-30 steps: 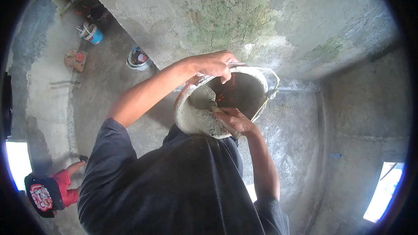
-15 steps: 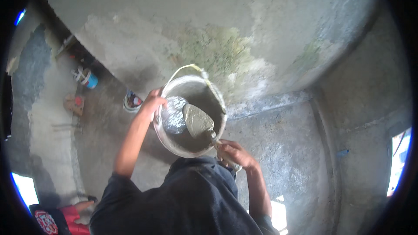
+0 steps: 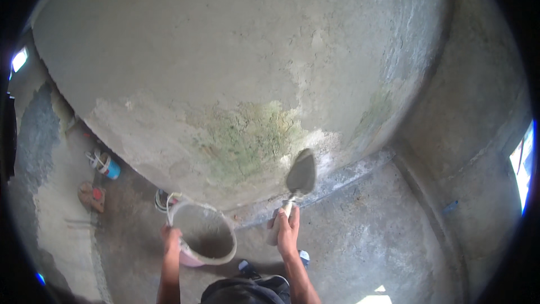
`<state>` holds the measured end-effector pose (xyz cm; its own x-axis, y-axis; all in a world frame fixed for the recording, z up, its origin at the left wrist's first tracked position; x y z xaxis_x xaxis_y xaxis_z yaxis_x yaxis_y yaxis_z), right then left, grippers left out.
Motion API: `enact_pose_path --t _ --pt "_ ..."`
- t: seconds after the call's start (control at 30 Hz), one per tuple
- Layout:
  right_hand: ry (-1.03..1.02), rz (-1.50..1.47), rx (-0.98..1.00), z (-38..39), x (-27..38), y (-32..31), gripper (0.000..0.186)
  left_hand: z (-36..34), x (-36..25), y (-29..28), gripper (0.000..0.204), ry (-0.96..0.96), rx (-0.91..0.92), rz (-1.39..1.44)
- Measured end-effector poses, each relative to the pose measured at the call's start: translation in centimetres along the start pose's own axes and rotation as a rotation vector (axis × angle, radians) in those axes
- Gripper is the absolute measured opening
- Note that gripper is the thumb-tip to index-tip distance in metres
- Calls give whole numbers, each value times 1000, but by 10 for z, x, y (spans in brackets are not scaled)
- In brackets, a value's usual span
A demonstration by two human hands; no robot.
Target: The person plasters a wall by scooping cement mixture from a bucket with a trowel and spreading it onto the wall surface.
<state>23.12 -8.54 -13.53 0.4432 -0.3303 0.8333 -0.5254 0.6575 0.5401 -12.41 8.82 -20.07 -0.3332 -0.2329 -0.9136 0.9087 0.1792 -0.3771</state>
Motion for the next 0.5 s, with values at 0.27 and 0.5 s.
enact_pose_path --t 0.27,0.5 --pt "-563 -163 -771 -49 -35 36 50 3 34 -95 37 -81 -107 44" --pt "-459 523 -458 -139 -103 127 45 19 36 -127 45 -71 -161 -116"
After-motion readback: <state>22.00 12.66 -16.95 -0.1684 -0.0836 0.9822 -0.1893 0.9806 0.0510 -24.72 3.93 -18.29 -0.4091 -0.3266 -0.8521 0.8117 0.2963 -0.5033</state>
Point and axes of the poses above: each hand's wrist, its own z-axis away from the middle knuckle, its own y-axis out of the palm, x = y × z, the point moved 5 cm from there along -z, towards the middle knuckle, and after that the axes turned 7 degrees about -z, right-handed, at the moved point
